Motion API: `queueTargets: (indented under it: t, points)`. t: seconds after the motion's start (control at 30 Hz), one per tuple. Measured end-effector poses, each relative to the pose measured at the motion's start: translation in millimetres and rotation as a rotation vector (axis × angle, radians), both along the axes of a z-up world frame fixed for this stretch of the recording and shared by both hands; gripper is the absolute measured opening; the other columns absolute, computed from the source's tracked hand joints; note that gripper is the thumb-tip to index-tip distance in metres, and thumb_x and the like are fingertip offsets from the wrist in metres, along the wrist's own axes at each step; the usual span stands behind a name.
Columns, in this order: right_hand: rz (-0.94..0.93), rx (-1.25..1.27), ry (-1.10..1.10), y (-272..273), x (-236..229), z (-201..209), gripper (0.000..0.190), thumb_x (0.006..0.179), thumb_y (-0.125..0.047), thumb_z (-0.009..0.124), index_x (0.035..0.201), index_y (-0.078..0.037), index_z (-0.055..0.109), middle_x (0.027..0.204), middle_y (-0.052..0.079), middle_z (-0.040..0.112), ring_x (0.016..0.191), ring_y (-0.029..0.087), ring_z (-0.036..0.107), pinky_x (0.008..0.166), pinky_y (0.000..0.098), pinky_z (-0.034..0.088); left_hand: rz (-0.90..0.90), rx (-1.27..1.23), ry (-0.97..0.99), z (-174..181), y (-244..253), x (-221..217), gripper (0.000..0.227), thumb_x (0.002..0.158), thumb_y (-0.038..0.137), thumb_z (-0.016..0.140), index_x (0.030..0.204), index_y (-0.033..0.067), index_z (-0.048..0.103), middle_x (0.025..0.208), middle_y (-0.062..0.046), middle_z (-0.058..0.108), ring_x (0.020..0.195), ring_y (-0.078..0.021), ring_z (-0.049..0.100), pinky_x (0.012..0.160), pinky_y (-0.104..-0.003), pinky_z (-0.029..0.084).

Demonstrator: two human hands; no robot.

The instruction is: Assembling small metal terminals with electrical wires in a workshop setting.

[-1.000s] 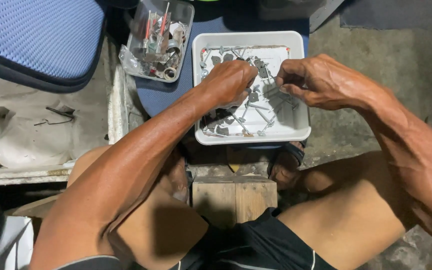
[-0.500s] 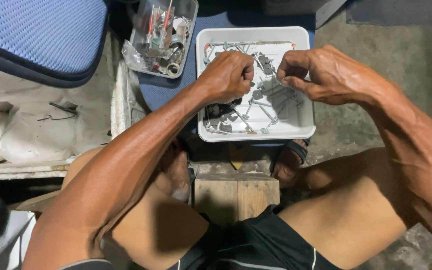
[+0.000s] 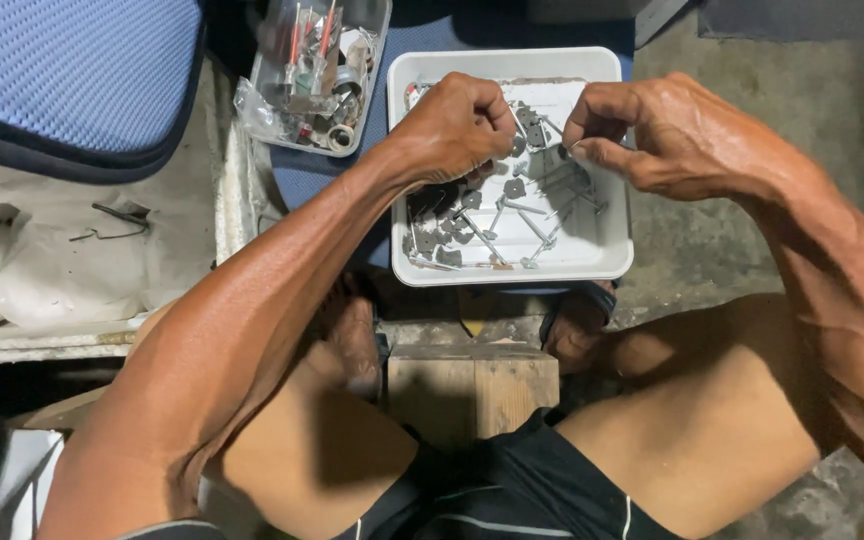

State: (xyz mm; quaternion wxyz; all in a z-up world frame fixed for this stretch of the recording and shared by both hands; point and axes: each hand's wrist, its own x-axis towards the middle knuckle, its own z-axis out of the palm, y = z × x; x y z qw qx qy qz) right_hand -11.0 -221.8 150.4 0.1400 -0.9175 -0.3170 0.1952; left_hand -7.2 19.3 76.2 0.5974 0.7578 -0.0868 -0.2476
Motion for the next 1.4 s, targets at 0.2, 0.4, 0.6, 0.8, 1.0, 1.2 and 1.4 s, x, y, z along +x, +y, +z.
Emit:
queueTargets:
  t: [0.2, 0.4, 0.6, 0.8, 1.0, 1.2, 1.4]
  points:
    - [-0.031, 0.103, 0.073, 3, -1, 10, 0.013, 0.098, -0.021, 0.065, 0.108, -0.015, 0.071, 0.097, -0.002, 0.077, 0.085, 0.016, 0.069, 0.077, 0.0379, 0.05, 0.084, -0.046, 0.071, -1, -2, 1, 0.018, 0.092, -0.012, 0.066, 0.083, 0.0039, 0.064, 0.085, -0.009, 0.068, 0.059, -0.0154, 0.065, 0.049, -0.024, 0.058]
    - [-0.015, 0.111, 0.043, -2, 0, 6, 0.016, 0.099, -0.017, 0.063, 0.112, -0.014, 0.072, 0.101, -0.001, 0.077, 0.088, 0.018, 0.069, 0.078, 0.0385, 0.05, 0.026, 0.306, -0.682, -48, -2, 14, 0.012, 0.088, 0.001, 0.055, 0.094, 0.0053, 0.064, 0.075, -0.006, 0.069, 0.061, -0.0191, 0.068, 0.052, -0.031, 0.058]
    - [-0.028, -0.043, 0.229, -6, 1, 2, 0.021, 0.1, -0.024, 0.059, 0.114, -0.018, 0.074, 0.107, -0.001, 0.08, 0.093, 0.017, 0.074, 0.081, 0.0391, 0.054, -0.466, 0.471, -0.652, -50, -18, -2, 0.004, 0.094, 0.006, 0.073, 0.095, 0.0066, 0.077, 0.094, -0.013, 0.079, 0.081, -0.0251, 0.079, 0.066, -0.035, 0.065]
    - [-0.057, -0.053, 0.224, -6, 1, 0, 0.023, 0.1, -0.024, 0.058, 0.115, -0.017, 0.073, 0.111, -0.001, 0.079, 0.097, 0.018, 0.073, 0.083, 0.0402, 0.053, -0.398, 0.532, -0.767, -61, -25, 3, 0.027, 0.098, 0.022, 0.076, 0.077, 0.0044, 0.074, 0.069, -0.011, 0.068, 0.059, -0.0277, 0.067, 0.054, -0.042, 0.057]
    - [-0.062, -0.131, 0.104, -8, 2, 4, 0.018, 0.102, -0.02, 0.056, 0.113, -0.014, 0.07, 0.106, 0.006, 0.077, 0.085, 0.024, 0.072, 0.074, 0.0425, 0.055, -0.083, 0.455, -0.835, -57, -21, 20, 0.017, 0.093, 0.01, 0.073, 0.081, 0.0118, 0.062, 0.081, -0.007, 0.067, 0.066, -0.0224, 0.064, 0.058, -0.037, 0.058]
    - [-0.091, -0.207, 0.132, -11, 7, -6, 0.011, 0.105, -0.012, 0.053, 0.11, -0.012, 0.063, 0.091, 0.009, 0.071, 0.07, 0.022, 0.067, 0.063, 0.036, 0.058, -0.136, 0.566, -0.866, -78, -45, 26, 0.01, 0.088, 0.01, 0.072, 0.082, 0.0021, 0.074, 0.094, -0.02, 0.071, 0.067, -0.0327, 0.068, 0.055, -0.044, 0.059]
    - [-0.181, 0.013, 0.14, -5, 7, 3, 0.015, 0.093, -0.007, 0.067, 0.103, -0.005, 0.078, 0.088, 0.021, 0.079, 0.087, 0.043, 0.076, 0.086, 0.0555, 0.056, -0.097, 0.569, -0.774, -63, -52, 35, 0.005, 0.085, 0.007, 0.078, 0.08, 0.0088, 0.077, 0.074, -0.007, 0.064, 0.07, -0.0294, 0.073, 0.074, -0.05, 0.062]
